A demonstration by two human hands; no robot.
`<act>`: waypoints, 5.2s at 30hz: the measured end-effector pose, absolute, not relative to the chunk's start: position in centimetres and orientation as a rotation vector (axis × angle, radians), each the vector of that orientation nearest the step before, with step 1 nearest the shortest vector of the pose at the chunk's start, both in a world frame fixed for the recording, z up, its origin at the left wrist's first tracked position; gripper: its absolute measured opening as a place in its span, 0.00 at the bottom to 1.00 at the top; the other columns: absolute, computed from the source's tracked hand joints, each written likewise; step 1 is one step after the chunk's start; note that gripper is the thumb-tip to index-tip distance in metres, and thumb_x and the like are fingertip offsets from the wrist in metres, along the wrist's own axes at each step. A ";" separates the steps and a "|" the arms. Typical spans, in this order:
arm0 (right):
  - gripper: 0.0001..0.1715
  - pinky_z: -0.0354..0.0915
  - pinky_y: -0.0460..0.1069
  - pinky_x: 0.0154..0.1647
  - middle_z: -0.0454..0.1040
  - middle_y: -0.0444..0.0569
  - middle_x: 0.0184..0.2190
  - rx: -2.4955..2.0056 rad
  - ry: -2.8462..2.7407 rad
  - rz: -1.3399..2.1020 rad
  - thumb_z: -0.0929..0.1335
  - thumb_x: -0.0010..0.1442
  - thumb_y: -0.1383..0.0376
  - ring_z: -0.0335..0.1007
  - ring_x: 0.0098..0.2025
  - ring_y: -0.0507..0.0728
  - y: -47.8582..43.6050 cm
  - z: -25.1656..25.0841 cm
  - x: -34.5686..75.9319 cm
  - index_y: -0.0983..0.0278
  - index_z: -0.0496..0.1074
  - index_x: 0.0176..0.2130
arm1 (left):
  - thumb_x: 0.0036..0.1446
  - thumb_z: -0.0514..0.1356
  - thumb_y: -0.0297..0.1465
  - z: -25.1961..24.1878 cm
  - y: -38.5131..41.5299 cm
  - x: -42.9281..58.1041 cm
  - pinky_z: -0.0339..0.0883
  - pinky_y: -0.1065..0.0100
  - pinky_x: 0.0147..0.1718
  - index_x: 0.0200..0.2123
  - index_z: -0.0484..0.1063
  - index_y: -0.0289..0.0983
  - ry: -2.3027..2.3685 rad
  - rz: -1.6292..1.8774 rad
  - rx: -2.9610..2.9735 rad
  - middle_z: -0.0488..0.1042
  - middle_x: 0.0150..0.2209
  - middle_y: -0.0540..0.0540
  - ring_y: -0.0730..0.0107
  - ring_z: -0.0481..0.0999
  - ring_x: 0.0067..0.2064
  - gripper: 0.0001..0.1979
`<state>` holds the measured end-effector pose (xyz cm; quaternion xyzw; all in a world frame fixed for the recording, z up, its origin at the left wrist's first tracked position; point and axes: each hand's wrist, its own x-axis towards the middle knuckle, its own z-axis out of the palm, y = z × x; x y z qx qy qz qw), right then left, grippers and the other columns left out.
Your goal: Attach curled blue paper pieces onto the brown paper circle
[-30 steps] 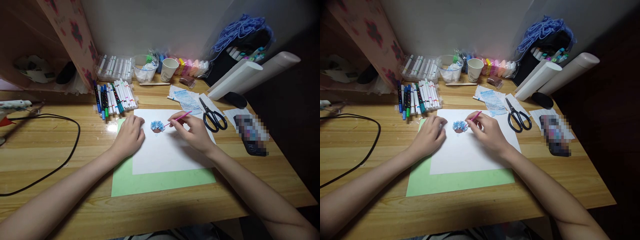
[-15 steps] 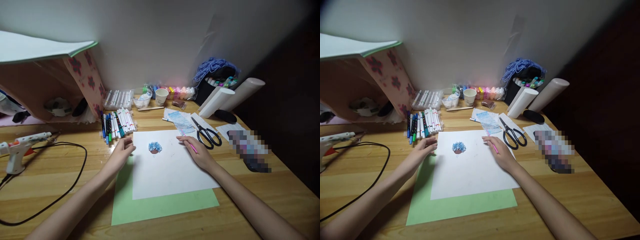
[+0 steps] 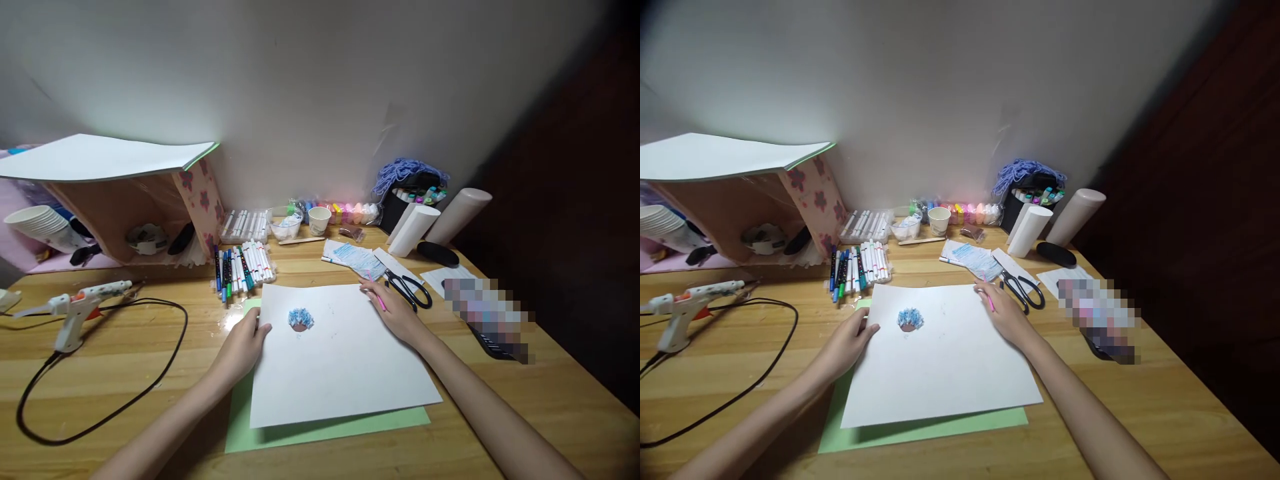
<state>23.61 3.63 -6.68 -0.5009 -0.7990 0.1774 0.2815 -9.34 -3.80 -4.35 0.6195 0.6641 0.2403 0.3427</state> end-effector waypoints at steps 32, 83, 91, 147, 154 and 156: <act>0.11 0.60 0.57 0.58 0.66 0.48 0.58 -1.164 -2.310 0.626 0.57 0.65 0.65 0.60 0.61 0.57 2.3 -7.2 20.8 0.57 0.64 0.45 | 0.55 0.58 0.36 -4.0 -1.5 -8.3 0.63 0.58 0.47 0.47 0.64 0.37 1.226 0.638 2.372 0.69 0.46 0.41 0.59 0.68 0.48 0.17; 0.09 0.60 0.57 0.58 0.68 0.50 0.57 -1.089 -2.356 0.654 0.59 0.62 0.65 0.61 0.60 0.56 4.1 -6.4 20.2 0.59 0.66 0.41 | 0.59 0.54 0.30 -4.6 -1.4 -9.3 0.63 0.58 0.49 0.43 0.67 0.38 1.418 0.935 2.228 0.69 0.46 0.43 0.62 0.67 0.50 0.09; 0.09 0.60 0.57 0.57 0.67 0.50 0.57 -1.108 -2.361 0.698 0.60 0.62 0.66 0.60 0.60 0.57 4.0 -6.3 20.4 0.59 0.66 0.42 | 0.62 0.49 0.30 -4.5 -2.0 -8.5 0.62 0.58 0.54 0.52 0.67 0.41 1.121 0.671 2.413 0.71 0.53 0.45 0.64 0.68 0.54 0.17; 0.13 0.58 0.54 0.46 0.69 0.65 0.42 -2.115 -1.742 0.209 0.66 0.49 0.73 0.64 0.49 0.68 5.9 -5.1 26.8 0.70 0.67 0.38 | 0.58 0.55 0.32 1.5 16.3 8.0 0.63 0.64 0.39 0.35 0.68 0.34 1.431 0.726 2.139 0.73 0.36 0.43 0.64 0.71 0.39 0.07; 0.11 0.62 0.52 0.35 0.73 0.55 0.31 -1.956 -1.430 0.452 0.68 0.47 0.67 0.71 0.36 0.62 5.5 -4.1 27.3 0.64 0.63 0.32 | 0.62 0.48 0.36 4.7 8.3 4.4 0.62 0.71 0.37 0.37 0.63 0.36 1.155 1.171 1.896 0.70 0.35 0.47 0.70 0.69 0.37 0.09; 0.11 0.63 0.50 0.28 0.72 0.49 0.25 -1.855 -1.325 0.590 0.67 0.50 0.61 0.71 0.28 0.58 5.2 -3.5 27.0 0.63 0.61 0.31 | 0.59 0.52 0.38 4.9 6.7 3.1 0.63 0.71 0.38 0.38 0.64 0.36 1.007 1.272 1.661 0.71 0.35 0.47 0.69 0.69 0.39 0.11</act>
